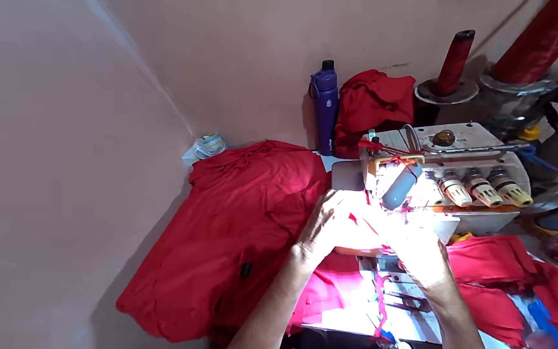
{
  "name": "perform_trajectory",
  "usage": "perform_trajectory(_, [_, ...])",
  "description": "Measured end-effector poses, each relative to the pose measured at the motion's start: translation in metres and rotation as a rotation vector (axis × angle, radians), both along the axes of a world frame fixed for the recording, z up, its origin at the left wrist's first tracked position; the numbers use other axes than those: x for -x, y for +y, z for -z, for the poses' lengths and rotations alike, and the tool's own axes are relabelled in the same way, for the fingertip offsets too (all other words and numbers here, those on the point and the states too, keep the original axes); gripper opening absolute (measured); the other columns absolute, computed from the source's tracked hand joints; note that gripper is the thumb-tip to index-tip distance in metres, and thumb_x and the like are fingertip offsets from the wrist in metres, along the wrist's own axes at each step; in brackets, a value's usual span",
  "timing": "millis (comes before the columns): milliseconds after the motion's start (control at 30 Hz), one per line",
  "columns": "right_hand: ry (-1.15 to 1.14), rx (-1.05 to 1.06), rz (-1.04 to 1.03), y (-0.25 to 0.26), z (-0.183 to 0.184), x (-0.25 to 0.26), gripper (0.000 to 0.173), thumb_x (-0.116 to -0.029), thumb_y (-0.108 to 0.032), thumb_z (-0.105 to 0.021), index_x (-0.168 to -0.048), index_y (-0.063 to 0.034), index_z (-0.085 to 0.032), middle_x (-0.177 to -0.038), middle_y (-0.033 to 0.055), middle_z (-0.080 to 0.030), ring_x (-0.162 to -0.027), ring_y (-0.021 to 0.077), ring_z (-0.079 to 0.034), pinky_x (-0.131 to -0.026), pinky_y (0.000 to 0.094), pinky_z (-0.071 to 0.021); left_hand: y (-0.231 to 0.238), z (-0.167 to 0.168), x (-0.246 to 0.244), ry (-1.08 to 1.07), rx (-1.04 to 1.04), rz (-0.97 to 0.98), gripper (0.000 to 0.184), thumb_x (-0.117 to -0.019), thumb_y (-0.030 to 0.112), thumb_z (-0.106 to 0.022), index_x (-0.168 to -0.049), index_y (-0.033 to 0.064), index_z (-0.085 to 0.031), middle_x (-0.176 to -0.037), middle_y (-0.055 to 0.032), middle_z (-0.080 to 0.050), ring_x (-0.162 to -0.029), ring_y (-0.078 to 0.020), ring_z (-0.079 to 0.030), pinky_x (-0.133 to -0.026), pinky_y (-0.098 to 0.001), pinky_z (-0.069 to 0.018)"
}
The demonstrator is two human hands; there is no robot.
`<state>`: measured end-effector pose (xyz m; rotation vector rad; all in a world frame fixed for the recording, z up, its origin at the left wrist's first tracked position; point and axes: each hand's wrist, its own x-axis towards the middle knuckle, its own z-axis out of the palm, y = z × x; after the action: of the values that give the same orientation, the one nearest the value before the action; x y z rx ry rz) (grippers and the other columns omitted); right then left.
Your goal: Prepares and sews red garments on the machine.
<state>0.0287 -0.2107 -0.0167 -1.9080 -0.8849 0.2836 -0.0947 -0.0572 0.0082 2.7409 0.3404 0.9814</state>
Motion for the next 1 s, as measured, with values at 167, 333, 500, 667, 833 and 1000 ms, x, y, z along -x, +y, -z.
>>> perform_trajectory(167, [-0.350, -0.027, 0.001, -0.007, -0.013, 0.006, 0.027, -0.0966, -0.022, -0.065, -0.104, 0.0030, -0.074, -0.092, 0.0229, -0.071, -0.085, 0.0400, -0.069, -0.074, 0.0587, -0.0520, -0.016, -0.029, 0.020, 0.119, -0.029, 0.078, 0.026, -0.0973, 0.028, -0.062, -0.092, 0.0090, -0.079, -0.078, -0.0059, -0.069, -0.079, -0.0221, -0.065, -0.077, -0.0435, -0.0476])
perform_trajectory(333, [-0.061, -0.392, -0.564, -0.015, -0.009, 0.007, 0.009, -0.0881, -0.014, -0.062, -0.083, -0.0082, -0.067, -0.071, -0.0108, -0.060, -0.065, -0.0092, -0.055, -0.060, 0.0098, -0.0468, -0.051, -0.039, 0.015, -0.036, -0.156, 0.230, 0.027, -0.0937, 0.024, -0.060, -0.072, 0.0115, -0.071, -0.068, -0.0036, -0.067, -0.070, -0.0188, -0.063, -0.082, -0.0455, -0.0383])
perform_trajectory(500, [0.775, -0.342, -0.833, -0.035, 0.005, 0.005, 0.012, -0.0964, -0.013, -0.065, -0.103, -0.0220, -0.069, -0.082, -0.0140, -0.073, -0.050, -0.0067, -0.058, -0.043, 0.0124, -0.0502, -0.024, -0.014, -0.002, -0.107, 0.115, 0.105, 0.014, -0.0887, 0.013, -0.068, -0.085, 0.0005, -0.074, -0.082, -0.0115, -0.069, -0.084, -0.0231, -0.067, -0.089, -0.0459, -0.0463])
perform_trajectory(667, [0.981, -0.544, -0.732, -0.049, 0.002, 0.000, 0.013, -0.0922, -0.023, -0.073, -0.105, -0.0244, -0.070, -0.080, -0.0096, -0.073, -0.049, -0.0041, -0.060, -0.043, 0.0129, -0.0506, 0.003, 0.011, -0.006, 0.039, 0.229, 0.017, 0.023, -0.0916, 0.011, -0.067, -0.109, -0.0027, -0.072, -0.111, -0.0183, -0.068, -0.105, -0.0305, -0.065, -0.090, -0.0482, -0.0525])
perform_trajectory(833, [0.965, -0.720, -0.374, -0.030, -0.013, -0.013, 0.010, -0.0945, -0.012, -0.057, -0.101, -0.0135, -0.065, -0.077, -0.0004, -0.073, -0.058, 0.0054, -0.067, -0.054, 0.0170, -0.0563, -0.006, -0.025, -0.007, 0.366, 0.146, -0.052, 0.032, -0.0898, 0.031, -0.072, -0.103, 0.0022, -0.074, -0.100, -0.0156, -0.066, -0.100, -0.0332, -0.062, -0.082, -0.0521, -0.0482])
perform_trajectory(1000, [0.909, -0.749, -0.368, -0.012, -0.009, -0.023, 0.012, -0.0957, -0.014, -0.056, -0.103, -0.0132, -0.066, -0.075, 0.0011, -0.072, -0.055, 0.0039, -0.063, -0.053, 0.0155, -0.0541, 0.003, -0.010, -0.011, 0.081, 0.198, 0.144, 0.014, -0.0850, 0.013, -0.073, -0.093, 0.0020, -0.074, -0.096, -0.0109, -0.068, -0.098, -0.0222, -0.064, -0.089, -0.0407, -0.0496])
